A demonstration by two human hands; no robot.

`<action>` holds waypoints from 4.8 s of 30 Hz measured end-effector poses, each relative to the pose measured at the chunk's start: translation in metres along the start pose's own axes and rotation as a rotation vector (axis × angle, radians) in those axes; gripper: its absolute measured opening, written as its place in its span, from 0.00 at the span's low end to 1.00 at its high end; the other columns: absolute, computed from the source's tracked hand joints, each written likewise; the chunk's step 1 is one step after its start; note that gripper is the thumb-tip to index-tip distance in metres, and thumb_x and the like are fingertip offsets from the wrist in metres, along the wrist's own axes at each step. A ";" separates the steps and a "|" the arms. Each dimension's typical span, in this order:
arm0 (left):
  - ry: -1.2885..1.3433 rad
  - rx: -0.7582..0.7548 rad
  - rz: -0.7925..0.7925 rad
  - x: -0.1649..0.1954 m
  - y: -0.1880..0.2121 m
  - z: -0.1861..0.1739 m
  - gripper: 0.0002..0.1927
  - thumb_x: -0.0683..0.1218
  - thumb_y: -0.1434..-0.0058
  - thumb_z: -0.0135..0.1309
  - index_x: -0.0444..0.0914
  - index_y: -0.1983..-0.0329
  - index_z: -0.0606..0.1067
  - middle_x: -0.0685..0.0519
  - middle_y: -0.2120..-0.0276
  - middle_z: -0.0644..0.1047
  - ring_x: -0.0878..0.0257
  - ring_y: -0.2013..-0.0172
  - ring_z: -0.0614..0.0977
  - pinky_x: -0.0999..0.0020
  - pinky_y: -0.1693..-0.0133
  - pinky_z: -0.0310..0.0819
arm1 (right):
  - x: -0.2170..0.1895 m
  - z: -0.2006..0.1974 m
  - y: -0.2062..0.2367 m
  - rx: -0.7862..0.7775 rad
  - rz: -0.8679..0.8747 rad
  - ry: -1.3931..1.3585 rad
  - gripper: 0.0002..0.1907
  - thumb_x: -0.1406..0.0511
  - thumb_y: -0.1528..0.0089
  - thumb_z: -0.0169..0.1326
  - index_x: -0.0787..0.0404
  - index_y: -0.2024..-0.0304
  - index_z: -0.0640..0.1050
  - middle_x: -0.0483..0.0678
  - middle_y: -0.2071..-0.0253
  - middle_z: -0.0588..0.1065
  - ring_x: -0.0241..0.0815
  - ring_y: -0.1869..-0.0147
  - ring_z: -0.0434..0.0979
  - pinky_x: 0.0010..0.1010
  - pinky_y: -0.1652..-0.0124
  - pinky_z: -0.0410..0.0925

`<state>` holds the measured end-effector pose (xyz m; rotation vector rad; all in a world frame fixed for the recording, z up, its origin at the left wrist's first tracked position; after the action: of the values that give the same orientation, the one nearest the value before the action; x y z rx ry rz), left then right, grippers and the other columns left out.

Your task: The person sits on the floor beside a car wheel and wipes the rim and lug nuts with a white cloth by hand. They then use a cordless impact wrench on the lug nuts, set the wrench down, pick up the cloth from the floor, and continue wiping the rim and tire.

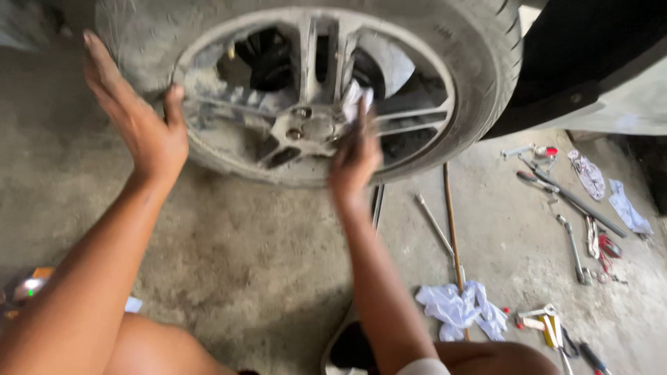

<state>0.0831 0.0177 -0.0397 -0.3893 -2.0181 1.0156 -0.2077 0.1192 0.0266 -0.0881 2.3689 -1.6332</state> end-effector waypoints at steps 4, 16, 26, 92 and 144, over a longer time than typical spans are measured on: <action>0.001 -0.009 -0.030 0.000 0.004 0.003 0.45 0.53 0.23 0.50 0.38 0.18 0.35 0.42 0.20 0.40 0.44 0.21 0.46 0.53 0.20 0.45 | 0.016 0.050 0.034 -0.112 0.683 -0.779 0.28 0.75 0.27 0.41 0.60 0.24 0.66 0.52 0.57 0.78 0.34 0.67 0.72 0.22 0.64 0.69; 0.004 -0.011 -0.063 -0.006 0.005 0.001 0.46 0.60 0.22 0.51 0.39 0.18 0.36 0.44 0.20 0.42 0.47 0.21 0.48 0.52 0.21 0.45 | 0.039 0.008 -0.010 -0.273 0.206 -0.153 0.29 0.77 0.35 0.48 0.53 0.33 0.75 0.49 0.29 0.70 0.45 0.51 0.86 0.30 0.55 0.77; 0.024 0.037 -0.048 0.002 0.001 0.005 0.45 0.60 0.22 0.50 0.40 0.18 0.37 0.43 0.20 0.44 0.46 0.22 0.51 0.51 0.23 0.49 | 0.008 -0.026 0.030 -0.265 0.598 -0.754 0.19 0.73 0.27 0.42 0.61 0.36 0.75 0.55 0.51 0.80 0.37 0.58 0.82 0.27 0.64 0.78; 0.122 0.034 -0.125 0.015 -0.008 -0.019 0.48 0.48 0.29 0.71 0.31 0.20 0.52 0.33 0.28 0.59 0.35 0.29 0.62 0.43 0.27 0.55 | 0.137 -0.004 -0.120 0.539 1.597 -2.485 0.15 0.71 0.29 0.35 0.77 0.43 0.63 0.61 0.52 0.76 0.42 0.64 0.78 0.24 0.70 0.73; 0.290 -0.026 -0.102 0.296 -0.006 0.189 0.34 0.39 0.38 0.57 0.31 0.30 0.61 0.33 0.30 0.62 0.36 0.28 0.62 0.33 0.28 0.44 | 0.179 -0.134 -0.114 -0.299 0.634 -0.334 0.15 0.63 0.25 0.48 0.73 0.49 0.73 0.54 0.61 0.74 0.43 0.61 0.70 0.31 0.61 0.64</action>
<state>-0.2463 0.0874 0.0603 -0.4169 -1.7727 0.8203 -0.4246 0.1643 0.1444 0.2832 2.0649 -0.8910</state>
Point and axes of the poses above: each hand's wrist, its own y-axis away from the middle knuckle, its own z-axis out of the palm, x = y × z, the point moved 1 cm from there along -y, towards the middle knuckle
